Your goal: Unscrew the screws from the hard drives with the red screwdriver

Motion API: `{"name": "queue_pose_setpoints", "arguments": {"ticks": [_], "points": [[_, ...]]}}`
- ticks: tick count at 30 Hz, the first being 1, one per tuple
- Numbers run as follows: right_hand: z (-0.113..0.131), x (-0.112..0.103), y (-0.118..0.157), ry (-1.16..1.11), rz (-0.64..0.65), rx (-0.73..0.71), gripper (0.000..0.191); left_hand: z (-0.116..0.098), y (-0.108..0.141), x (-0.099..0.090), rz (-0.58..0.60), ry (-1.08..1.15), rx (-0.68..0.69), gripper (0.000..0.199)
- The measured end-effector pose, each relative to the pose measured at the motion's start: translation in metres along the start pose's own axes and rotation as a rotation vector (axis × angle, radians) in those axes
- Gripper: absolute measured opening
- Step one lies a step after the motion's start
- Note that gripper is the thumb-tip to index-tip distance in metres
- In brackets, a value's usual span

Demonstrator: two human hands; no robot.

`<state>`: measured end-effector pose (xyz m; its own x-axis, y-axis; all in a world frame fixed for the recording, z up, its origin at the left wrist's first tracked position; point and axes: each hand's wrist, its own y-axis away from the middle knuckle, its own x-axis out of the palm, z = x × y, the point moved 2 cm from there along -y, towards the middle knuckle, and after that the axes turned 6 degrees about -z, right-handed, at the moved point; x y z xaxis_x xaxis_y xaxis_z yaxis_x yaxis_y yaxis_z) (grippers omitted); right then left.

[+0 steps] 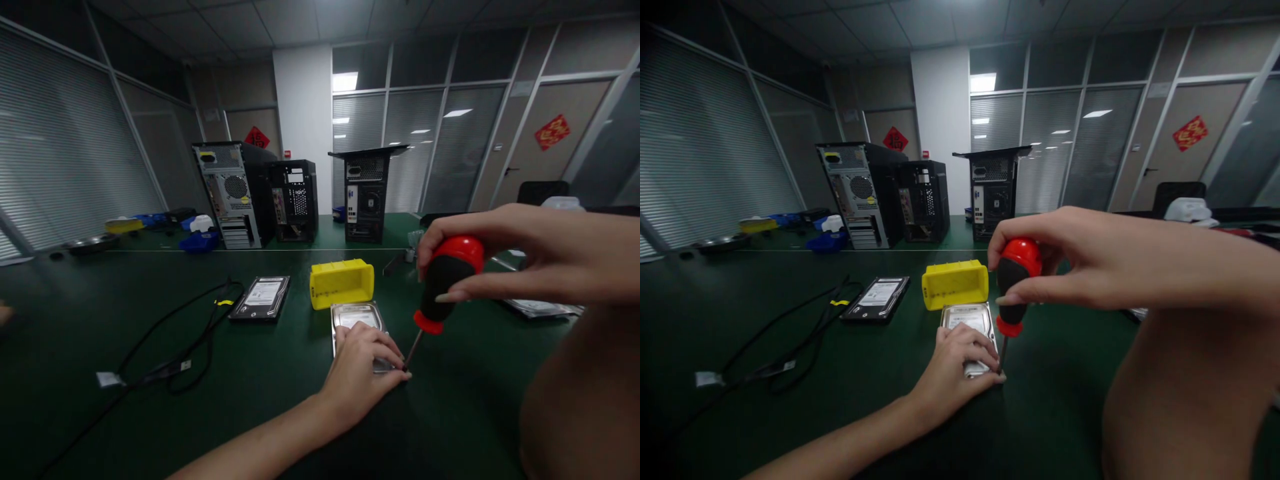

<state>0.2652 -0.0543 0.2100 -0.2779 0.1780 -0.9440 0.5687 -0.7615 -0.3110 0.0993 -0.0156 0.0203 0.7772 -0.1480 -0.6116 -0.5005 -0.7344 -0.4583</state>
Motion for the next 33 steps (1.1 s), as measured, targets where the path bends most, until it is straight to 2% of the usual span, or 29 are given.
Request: {"name": "queue_pose_setpoints", "arguments": {"ticks": [5, 10, 19, 33], "points": [[0.001, 0.005, -0.004, -0.015, 0.053, 0.079, 0.047, 0.0, 0.0, 0.007, 0.024, -0.018, -0.009, 0.007], [-0.001, 0.008, -0.01, -0.039, 0.075, 0.07, 0.041, 0.002, 0.001, 0.009, 0.028, -0.032, -0.008, 0.007], [-0.008, 0.007, -0.008, -0.026, 0.078, 0.023, 0.043, -0.001, 0.002, 0.006, 0.071, -0.066, 0.018, 0.009], [-0.02, 0.005, 0.0, -0.004, 0.061, 0.06, 0.041, 0.0, 0.003, 0.006, 0.058, -0.082, 0.049, 0.01]]}}
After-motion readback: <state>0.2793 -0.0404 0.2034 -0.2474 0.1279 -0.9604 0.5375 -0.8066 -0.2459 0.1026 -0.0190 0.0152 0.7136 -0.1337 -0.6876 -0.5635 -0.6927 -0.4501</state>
